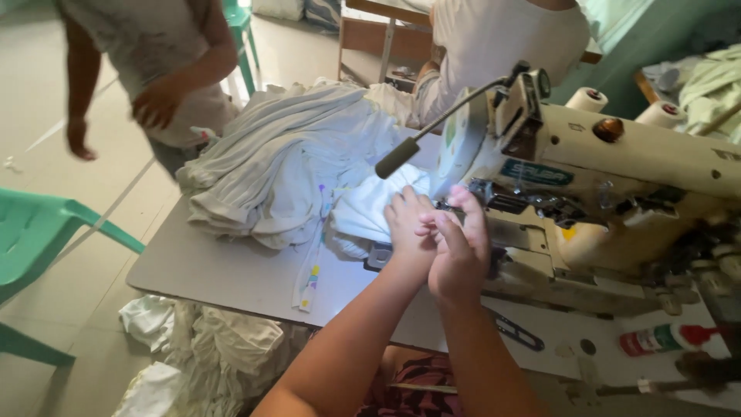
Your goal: Trimming excess threads from white fabric pieces using hand snips at a sewing workstation
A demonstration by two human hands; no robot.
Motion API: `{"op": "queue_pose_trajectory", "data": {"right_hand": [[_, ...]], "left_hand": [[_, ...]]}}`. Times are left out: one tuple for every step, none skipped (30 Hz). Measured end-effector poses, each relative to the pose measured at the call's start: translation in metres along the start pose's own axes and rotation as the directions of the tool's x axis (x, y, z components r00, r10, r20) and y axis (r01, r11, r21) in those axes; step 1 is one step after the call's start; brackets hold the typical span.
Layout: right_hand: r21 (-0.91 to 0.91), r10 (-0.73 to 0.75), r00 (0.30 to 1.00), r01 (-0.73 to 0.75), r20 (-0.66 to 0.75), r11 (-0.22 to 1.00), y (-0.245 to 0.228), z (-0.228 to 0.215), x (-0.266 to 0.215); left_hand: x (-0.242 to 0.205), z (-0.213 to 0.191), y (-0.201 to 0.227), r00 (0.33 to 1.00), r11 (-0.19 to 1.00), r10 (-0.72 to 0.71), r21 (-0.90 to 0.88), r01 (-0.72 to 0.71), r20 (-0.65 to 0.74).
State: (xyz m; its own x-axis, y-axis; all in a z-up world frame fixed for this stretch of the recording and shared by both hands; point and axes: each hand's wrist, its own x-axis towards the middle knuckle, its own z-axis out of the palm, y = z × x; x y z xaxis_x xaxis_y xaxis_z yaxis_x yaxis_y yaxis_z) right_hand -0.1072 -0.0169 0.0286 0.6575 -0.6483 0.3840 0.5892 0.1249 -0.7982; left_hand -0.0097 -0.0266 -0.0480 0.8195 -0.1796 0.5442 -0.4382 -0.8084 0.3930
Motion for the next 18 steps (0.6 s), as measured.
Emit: {"op": "queue_pose_trajectory", "data": {"right_hand": [[0.004,0.06,0.998,-0.06,0.023,0.998,0.007,-0.009,0.003],[-0.003,0.059,0.998,-0.059,0.008,0.998,-0.009,-0.003,-0.004],[-0.039,0.039,0.996,-0.035,0.086,0.999,-0.025,0.005,-0.01],[-0.073,0.022,0.986,-0.01,0.163,0.997,-0.041,0.014,-0.015],[-0.079,0.022,0.987,-0.01,0.162,0.997,-0.029,-0.006,-0.022],[-0.113,0.036,0.974,-0.01,0.223,0.994,-0.017,-0.025,-0.029],[-0.148,0.051,0.957,-0.009,0.284,0.989,-0.004,-0.045,-0.035],[-0.153,0.051,0.958,-0.007,0.283,0.988,-0.011,-0.049,-0.044],[-0.183,-0.016,0.92,0.095,0.392,0.979,-0.017,-0.05,-0.052],[-0.201,-0.075,0.864,0.198,0.497,0.959,-0.021,-0.052,-0.059],[-0.207,-0.074,0.869,0.198,0.49,0.958,-0.021,-0.053,-0.06],[-0.214,-0.093,0.878,0.215,0.47,0.953,-0.02,-0.054,-0.062],[-0.221,-0.115,0.885,0.235,0.452,0.946,-0.019,-0.054,-0.062],[-0.226,-0.116,0.888,0.237,0.446,0.945,-0.018,-0.052,-0.059],[-0.211,-0.15,0.892,0.259,0.427,0.942,-0.017,-0.05,-0.056],[-0.197,-0.183,0.894,0.282,0.408,0.939,-0.015,-0.047,-0.054],[-0.199,-0.18,0.897,0.278,0.404,0.94,-0.015,-0.044,-0.048],[-0.217,-0.187,0.897,0.291,0.401,0.932,-0.016,-0.041,-0.043]], "left_hand": [[-0.004,-0.002,-0.002,0.999,1.0,0.016,-0.026,-0.017,-0.041],[-0.003,-0.01,-0.003,0.999,0.999,0.024,-0.033,-0.025,-0.029],[0.001,-0.018,-0.004,0.999,0.999,0.036,-0.027,-0.036,0.002],[0.005,-0.026,-0.005,0.998,0.999,0.047,-0.02,-0.047,0.033],[0.01,-0.023,-0.01,0.998,0.999,0.047,-0.025,-0.046,0.036],[0.016,-0.019,-0.015,0.993,0.994,0.108,-0.003,-0.108,0.045],[0.023,-0.015,-0.02,0.984,0.986,0.167,0.019,-0.169,0.053],[0.028,-0.011,-0.025,0.984,0.986,0.167,0.013,-0.168,0.054],[0.036,-0.007,-0.031,0.954,0.952,0.3,0.062,-0.3,0.02],[0.044,-0.002,-0.037,0.904,0.898,0.428,0.115,-0.424,-0.008],[0.054,-0.003,-0.041,0.901,0.896,0.433,0.108,-0.43,-0.004],[0.065,-0.003,-0.044,0.767,0.765,0.642,0.061,-0.642,0.021],[0.077,-0.004,-0.048,0.584,0.584,0.811,0.011,-0.812,0.029],[0.082,0.0,-0.048,0.579,0.579,0.815,0.005,-0.815,0.027],[0.086,0.003,-0.05,0.609,0.604,0.793,-0.105,-0.79,-0.014],[0.09,0.006,-0.052,0.64,0.618,0.767,-0.216,-0.756,-0.05],[0.09,0.006,-0.053,0.639,0.617,0.767,-0.22,-0.756,-0.046],[0.09,0.006,-0.053,0.658,0.62,0.752,-0.301,-0.724,-0.036]]}}
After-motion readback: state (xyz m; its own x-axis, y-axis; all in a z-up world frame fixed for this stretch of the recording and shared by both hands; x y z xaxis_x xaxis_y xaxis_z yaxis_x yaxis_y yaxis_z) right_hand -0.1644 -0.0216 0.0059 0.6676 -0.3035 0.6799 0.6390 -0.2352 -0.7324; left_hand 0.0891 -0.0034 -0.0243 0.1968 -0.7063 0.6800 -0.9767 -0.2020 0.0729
